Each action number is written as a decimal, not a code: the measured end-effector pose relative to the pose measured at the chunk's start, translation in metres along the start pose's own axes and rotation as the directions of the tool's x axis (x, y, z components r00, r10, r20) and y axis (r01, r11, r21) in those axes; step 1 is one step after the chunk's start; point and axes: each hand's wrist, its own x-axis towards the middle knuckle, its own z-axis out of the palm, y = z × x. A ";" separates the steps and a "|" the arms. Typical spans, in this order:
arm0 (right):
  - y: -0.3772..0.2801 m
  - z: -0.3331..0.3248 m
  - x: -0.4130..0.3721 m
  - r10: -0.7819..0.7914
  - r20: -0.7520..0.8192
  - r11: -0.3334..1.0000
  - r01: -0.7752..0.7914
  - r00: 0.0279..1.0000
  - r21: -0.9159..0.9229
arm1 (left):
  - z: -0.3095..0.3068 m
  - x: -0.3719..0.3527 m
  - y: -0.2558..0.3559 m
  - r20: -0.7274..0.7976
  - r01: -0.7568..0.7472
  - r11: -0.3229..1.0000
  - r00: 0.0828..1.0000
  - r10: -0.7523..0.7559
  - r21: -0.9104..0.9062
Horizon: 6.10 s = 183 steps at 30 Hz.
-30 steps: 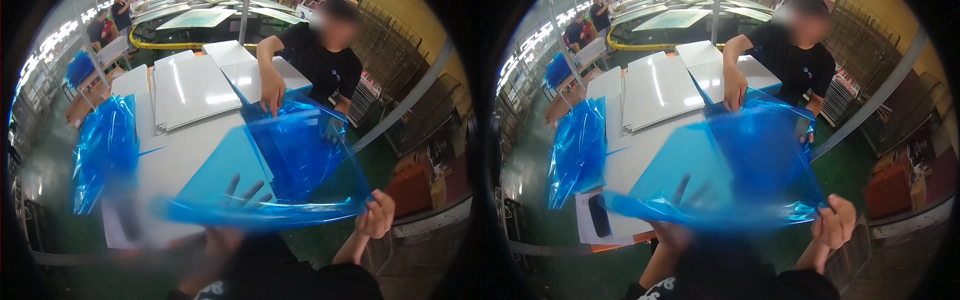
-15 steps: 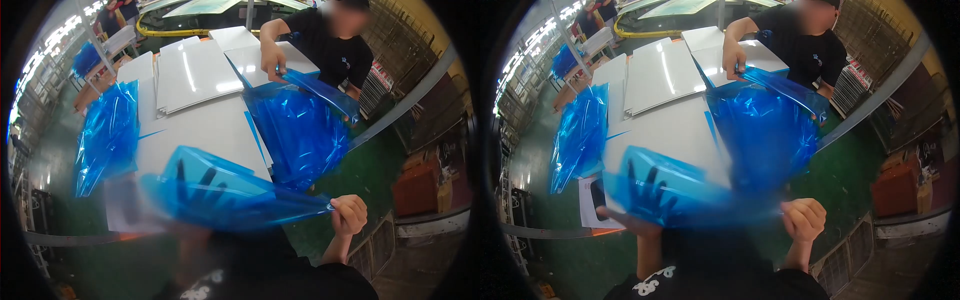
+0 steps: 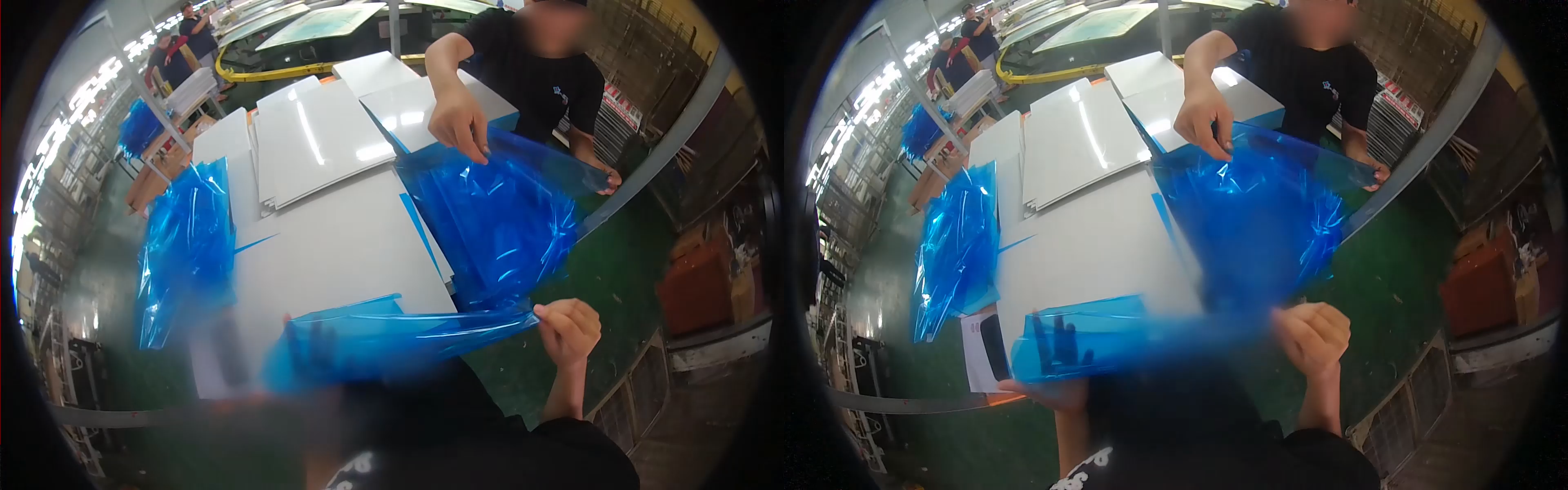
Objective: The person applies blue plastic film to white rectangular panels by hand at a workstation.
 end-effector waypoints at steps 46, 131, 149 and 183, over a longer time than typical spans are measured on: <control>-0.009 -0.010 0.004 0.086 -0.294 0.975 -0.141 0.952 -0.171 | 0.078 0.017 -0.040 0.030 -0.129 -0.597 0.985 -0.173 0.792; 0.240 0.022 0.025 0.698 -0.043 0.621 -0.635 0.714 -0.459 | 0.086 0.279 -0.158 0.124 -0.538 -0.189 0.493 -0.861 0.822; 0.163 0.044 0.079 0.872 0.340 0.452 -0.313 0.352 -0.836 | 0.059 0.241 -0.190 -0.184 -0.320 -0.268 0.268 -0.946 0.909; -0.076 0.151 0.047 0.027 0.757 0.997 -0.075 0.653 0.028 | 0.132 0.086 0.135 0.712 -0.860 -0.070 0.369 0.597 0.505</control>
